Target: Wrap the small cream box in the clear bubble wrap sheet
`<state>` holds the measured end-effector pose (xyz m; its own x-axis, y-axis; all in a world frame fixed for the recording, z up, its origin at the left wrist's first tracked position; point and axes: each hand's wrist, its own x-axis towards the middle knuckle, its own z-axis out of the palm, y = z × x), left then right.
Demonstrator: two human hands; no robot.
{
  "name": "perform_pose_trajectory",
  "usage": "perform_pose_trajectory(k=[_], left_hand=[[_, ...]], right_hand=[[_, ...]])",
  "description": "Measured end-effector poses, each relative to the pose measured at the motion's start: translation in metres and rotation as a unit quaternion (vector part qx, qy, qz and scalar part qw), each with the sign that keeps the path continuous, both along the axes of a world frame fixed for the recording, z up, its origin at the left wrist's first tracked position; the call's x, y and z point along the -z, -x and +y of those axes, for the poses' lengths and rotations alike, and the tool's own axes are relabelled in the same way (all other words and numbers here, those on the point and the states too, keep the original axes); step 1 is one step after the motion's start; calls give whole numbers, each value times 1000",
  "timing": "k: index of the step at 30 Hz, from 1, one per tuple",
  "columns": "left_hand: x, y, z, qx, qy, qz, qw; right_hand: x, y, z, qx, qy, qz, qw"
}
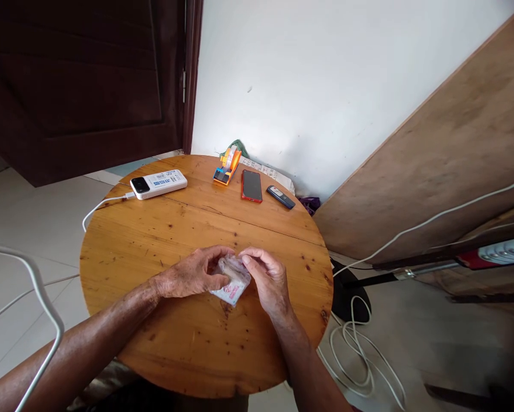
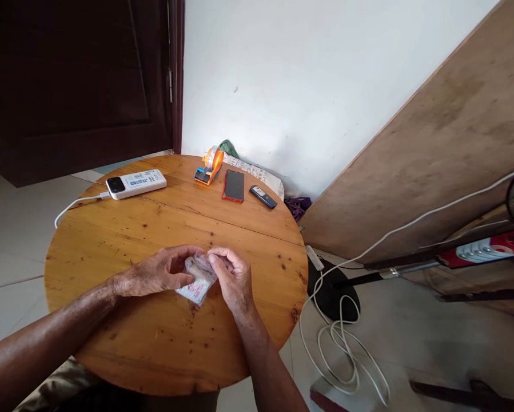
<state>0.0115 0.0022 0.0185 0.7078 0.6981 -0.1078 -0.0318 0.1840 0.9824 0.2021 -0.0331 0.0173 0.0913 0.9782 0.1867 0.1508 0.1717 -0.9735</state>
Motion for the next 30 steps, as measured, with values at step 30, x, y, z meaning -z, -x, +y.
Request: perform_pose_trajectory(k=[30], left_hand=[[0, 1, 8, -49, -1, 64, 997]], right_hand=[[-10, 7, -11, -49, -176, -186, 965]])
